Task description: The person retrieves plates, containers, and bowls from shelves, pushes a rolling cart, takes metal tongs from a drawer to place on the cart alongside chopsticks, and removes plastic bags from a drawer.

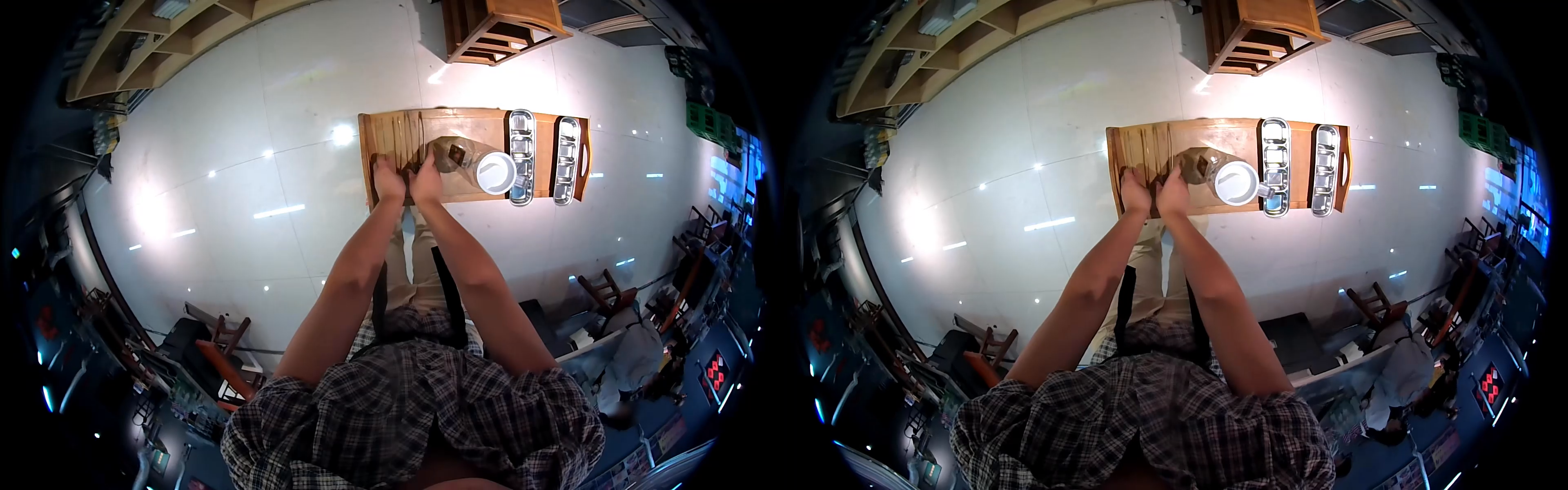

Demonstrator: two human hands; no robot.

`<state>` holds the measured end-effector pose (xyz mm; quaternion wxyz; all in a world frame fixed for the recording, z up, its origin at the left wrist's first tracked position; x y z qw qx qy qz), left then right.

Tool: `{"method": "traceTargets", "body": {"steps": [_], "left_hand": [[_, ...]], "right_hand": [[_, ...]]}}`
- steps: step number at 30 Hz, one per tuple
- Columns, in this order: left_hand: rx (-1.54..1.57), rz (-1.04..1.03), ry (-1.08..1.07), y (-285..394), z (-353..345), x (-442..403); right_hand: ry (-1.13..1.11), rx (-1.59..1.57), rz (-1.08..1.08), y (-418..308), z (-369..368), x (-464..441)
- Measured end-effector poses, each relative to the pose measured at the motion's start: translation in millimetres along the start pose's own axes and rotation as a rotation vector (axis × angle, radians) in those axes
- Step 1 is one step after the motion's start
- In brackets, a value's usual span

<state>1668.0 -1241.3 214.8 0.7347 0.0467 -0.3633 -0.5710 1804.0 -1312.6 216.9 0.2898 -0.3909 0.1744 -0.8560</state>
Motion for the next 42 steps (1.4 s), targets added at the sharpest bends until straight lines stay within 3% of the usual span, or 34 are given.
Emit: {"method": "traceTargets", "body": {"steps": [2, 8, 11, 13, 16, 22, 42], "left_hand": [[-0.006, -0.033, 0.06, -1, 2, -4], [0.082, 0.099, 0.092, -23, -6, -18], [0.179, 0.123, -0.05, -43, -29, -21], [-0.142, -0.069, 0.108, -1, 0, 1], [-0.209, -0.153, -0.019, 12, 6, 8], [-0.246, 0.032, -0.209, -3, 0, 7], [-0.346, -0.111, -0.128, 10, 4, -1]], "right_hand": [[-0.078, 0.038, 0.044, -6, -10, -6], [-0.017, 0.013, 0.124, -10, -27, -4], [-0.018, -0.054, 0.122, -2, -30, -6], [-0.041, -0.081, 0.125, 0, -31, -6], [-0.047, -0.117, 0.176, -4, -28, -3], [-0.009, -0.12, 0.225, 5, -35, -9], [-0.097, -0.111, 0.19, -2, -36, -12]]}}
Point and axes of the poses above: each hand's wrist, its own x-axis away from the middle knuckle, its own z-axis out of the back of the hand, y = z × x, the point moved 10 cm from there along -x, towards the middle knuckle, and after that the axes turned 6 degrees about z, right-handed, at the moved point
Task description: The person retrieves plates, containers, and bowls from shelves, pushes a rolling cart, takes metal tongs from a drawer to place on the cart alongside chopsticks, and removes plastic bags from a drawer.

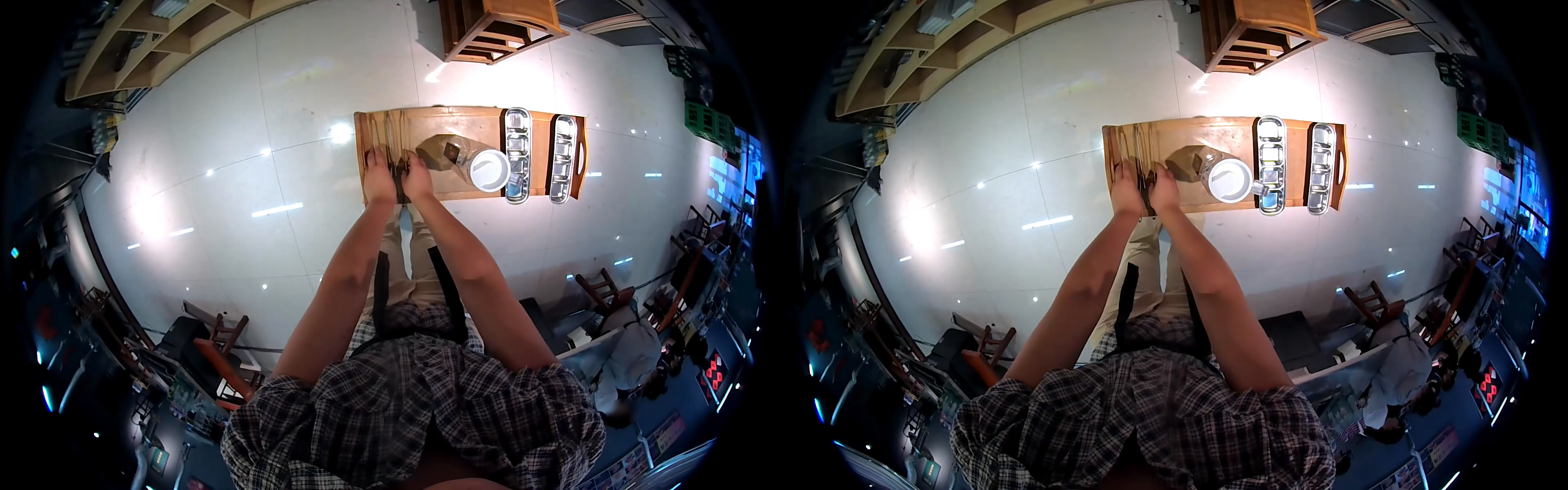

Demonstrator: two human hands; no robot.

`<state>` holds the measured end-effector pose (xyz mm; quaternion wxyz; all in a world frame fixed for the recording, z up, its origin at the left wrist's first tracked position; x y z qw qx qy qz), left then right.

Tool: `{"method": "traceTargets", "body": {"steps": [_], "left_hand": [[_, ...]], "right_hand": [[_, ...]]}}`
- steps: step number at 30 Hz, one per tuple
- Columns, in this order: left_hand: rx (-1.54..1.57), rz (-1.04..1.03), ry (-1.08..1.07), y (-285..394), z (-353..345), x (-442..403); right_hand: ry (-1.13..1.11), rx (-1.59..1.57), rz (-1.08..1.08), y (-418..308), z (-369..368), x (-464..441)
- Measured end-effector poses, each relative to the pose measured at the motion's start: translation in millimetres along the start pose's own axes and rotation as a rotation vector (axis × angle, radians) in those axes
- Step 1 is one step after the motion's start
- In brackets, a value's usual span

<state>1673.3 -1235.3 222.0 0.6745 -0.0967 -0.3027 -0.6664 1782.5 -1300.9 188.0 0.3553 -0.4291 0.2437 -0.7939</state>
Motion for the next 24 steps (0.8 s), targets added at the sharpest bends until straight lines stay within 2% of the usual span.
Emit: {"method": "traceTargets", "body": {"steps": [7, 9, 12, 14, 16, 18, 21, 22, 24], "left_hand": [[0.023, 0.007, -0.025, 16, 15, 9], [0.035, 0.02, -0.041, 23, 20, 16], [0.042, -0.084, 0.046, 34, 27, 25], [0.107, -0.183, -0.007, 25, 17, 22], [0.136, -0.197, -0.034, 16, 30, 21], [0.161, -0.222, -0.062, 13, 50, 28], [0.239, -0.283, 0.025, 26, 69, 24], [0.242, -0.307, 0.035, 34, 84, 30], [0.287, -0.352, -0.066, 53, 93, 36]], "right_hand": [[0.008, -0.024, -0.01, -5, 7, 3], [0.03, 0.066, 0.007, -9, 18, 6], [0.059, 0.121, 0.08, -9, 32, 15], [0.067, 0.118, 0.138, -4, 39, 25], [0.086, 0.119, 0.195, -12, 53, 37], [0.01, 0.024, 0.096, -10, 55, 56], [0.041, -0.086, 0.158, -3, 69, 60], [0.065, -0.087, 0.169, 0, 73, 65], [0.17, -0.212, 0.053, 30, 90, 69]]}}
Point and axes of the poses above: each hand's wrist, its own x-axis away from the middle knuckle, its own z-axis out of the back of the hand, y = z × x, the point moved 10 cm from there along -x, towards the middle knuckle, and after that the axes turned 6 degrees about z, right-handed, at the moved point
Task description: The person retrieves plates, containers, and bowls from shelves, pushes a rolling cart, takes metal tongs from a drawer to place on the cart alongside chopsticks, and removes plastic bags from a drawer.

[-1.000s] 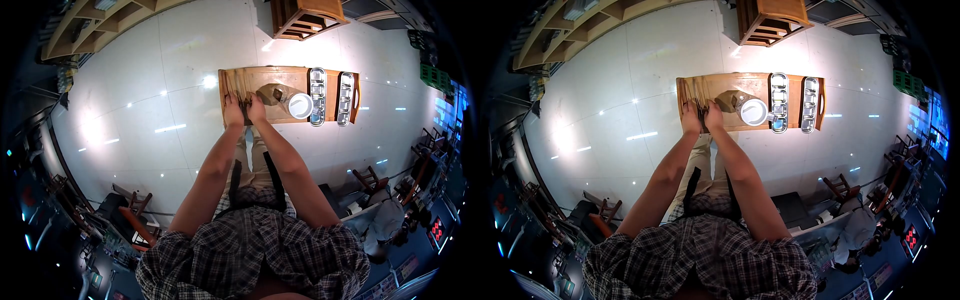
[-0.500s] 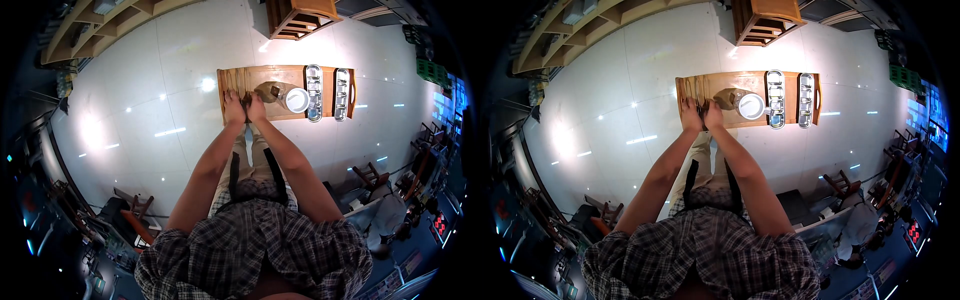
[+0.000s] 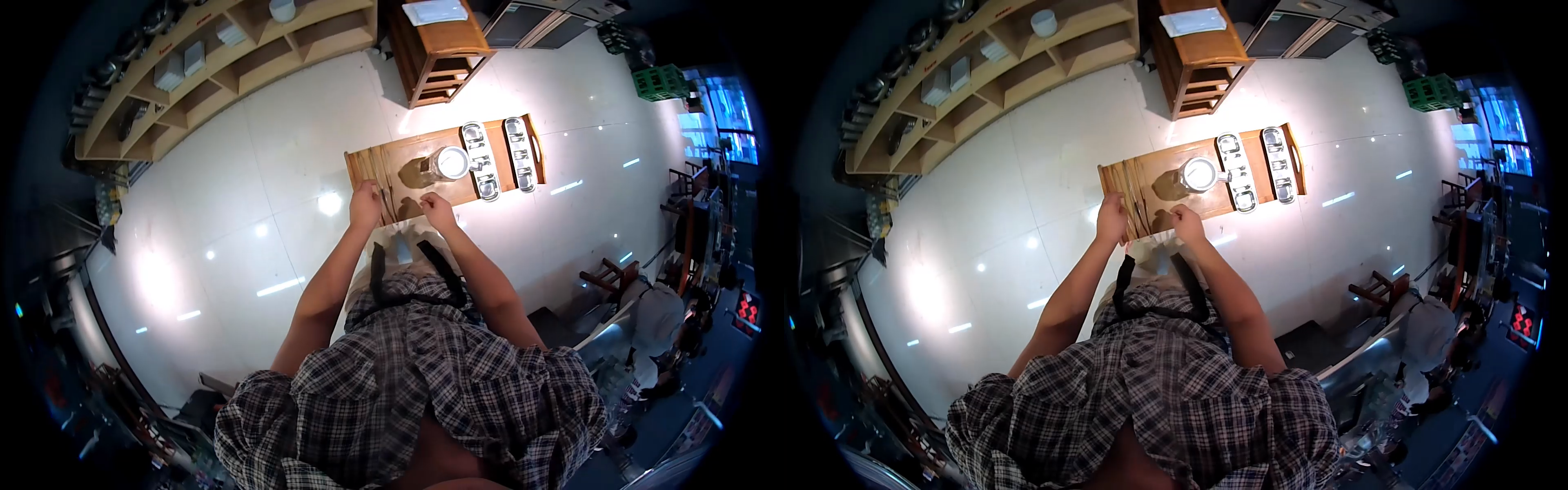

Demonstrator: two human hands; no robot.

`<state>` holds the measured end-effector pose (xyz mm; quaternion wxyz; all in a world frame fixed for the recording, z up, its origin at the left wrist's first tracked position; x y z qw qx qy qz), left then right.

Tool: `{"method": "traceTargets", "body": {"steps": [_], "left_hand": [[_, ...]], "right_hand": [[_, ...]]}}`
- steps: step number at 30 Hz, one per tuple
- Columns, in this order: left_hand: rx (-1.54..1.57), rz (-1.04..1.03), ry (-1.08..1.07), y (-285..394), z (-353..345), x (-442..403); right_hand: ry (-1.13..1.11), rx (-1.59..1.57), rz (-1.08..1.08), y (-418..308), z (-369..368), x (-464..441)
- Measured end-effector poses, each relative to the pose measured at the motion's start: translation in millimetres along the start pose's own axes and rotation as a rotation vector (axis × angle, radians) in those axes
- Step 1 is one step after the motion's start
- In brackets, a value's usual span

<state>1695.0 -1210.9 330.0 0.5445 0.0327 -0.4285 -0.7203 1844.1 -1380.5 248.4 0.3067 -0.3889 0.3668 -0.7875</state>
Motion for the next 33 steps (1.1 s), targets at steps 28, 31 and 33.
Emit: {"method": "traceTargets", "body": {"steps": [28, 31, 33], "left_hand": [[0.104, -0.31, -0.311, 307, -359, 79], [0.043, -0.303, -0.364, 338, -395, 70], [0.042, -0.231, -0.393, 364, -410, 70]], "right_hand": [[0.5, -0.612, -0.193, 219, 385, 70], [0.504, -0.468, -0.155, 228, 428, 65], [0.514, -0.448, -0.153, 233, 451, 64]]}}
Point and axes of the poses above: each hand's wrist, its own x-axis away from the middle knuckle, its own z-axis out of the back of the hand, y = z × x, the point moved 10 cm from there along -x, towards the middle knuckle, and after that the axes turned 6 degrees about z, right-handed, at the moved point
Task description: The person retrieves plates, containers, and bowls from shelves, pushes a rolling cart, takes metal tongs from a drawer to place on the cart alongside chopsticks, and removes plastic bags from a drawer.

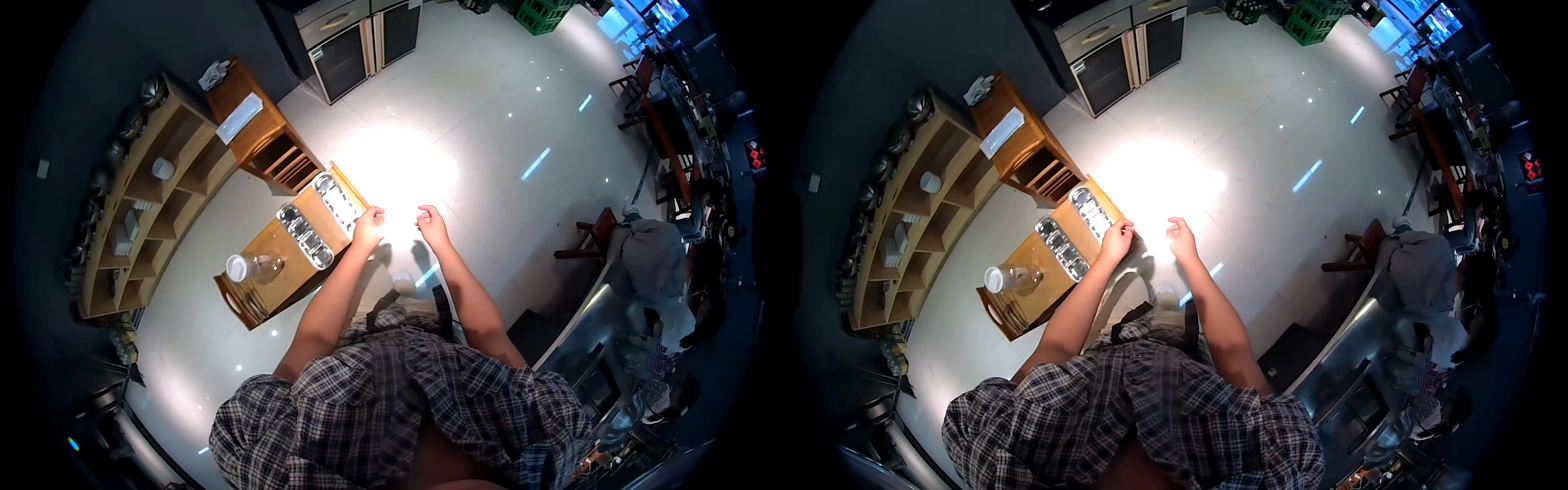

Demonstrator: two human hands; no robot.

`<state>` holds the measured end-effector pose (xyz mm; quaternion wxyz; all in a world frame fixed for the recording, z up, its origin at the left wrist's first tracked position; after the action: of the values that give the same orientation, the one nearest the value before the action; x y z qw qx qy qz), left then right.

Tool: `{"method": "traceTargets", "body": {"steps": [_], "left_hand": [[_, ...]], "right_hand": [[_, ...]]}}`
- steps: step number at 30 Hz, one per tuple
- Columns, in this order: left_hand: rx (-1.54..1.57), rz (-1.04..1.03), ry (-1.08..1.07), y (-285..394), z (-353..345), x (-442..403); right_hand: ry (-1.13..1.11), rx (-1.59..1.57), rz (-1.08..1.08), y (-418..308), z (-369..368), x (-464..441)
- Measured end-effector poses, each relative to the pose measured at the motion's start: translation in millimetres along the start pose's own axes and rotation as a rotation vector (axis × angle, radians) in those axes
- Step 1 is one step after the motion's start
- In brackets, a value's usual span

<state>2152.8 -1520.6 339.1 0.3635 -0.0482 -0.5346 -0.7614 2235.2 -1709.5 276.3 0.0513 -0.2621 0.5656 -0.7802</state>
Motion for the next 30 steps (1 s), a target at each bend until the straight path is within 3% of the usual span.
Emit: {"method": "traceTargets", "body": {"steps": [7, 12, 18, 23, 26, 30], "left_hand": [[0.024, -0.043, -0.005, 5, -50, -93], [0.14, 0.061, 0.032, -4, -77, -183], [0.091, 0.056, 0.012, 69, -112, -312], [0.073, -0.053, -0.084, 158, -152, -393], [0.11, -0.087, -0.091, 211, -162, -418], [0.021, -0.115, -0.004, 242, -174, -474]], "right_hand": [[0.068, 0.01, 0.101, -33, 51, -65], [0.047, 0.112, 0.13, -49, 80, -149], [0.089, 0.182, 0.24, -53, 124, -288], [0.126, -0.009, 0.143, -94, 178, -354], [0.17, 0.206, 0.132, -103, 204, -391], [0.13, 0.019, 0.189, -100, 222, -463]]}}
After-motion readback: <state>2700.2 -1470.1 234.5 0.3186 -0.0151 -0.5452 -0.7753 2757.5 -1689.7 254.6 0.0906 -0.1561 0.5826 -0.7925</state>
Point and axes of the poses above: each hand's wrist, its own x-axis away from the middle knuckle, its own z-axis out of the back of the hand, y = z × x, the point moved 10 cm from there along -x, towards the middle knuckle, and after that the axes turned 6 degrees about z, right-handed, at the moved point
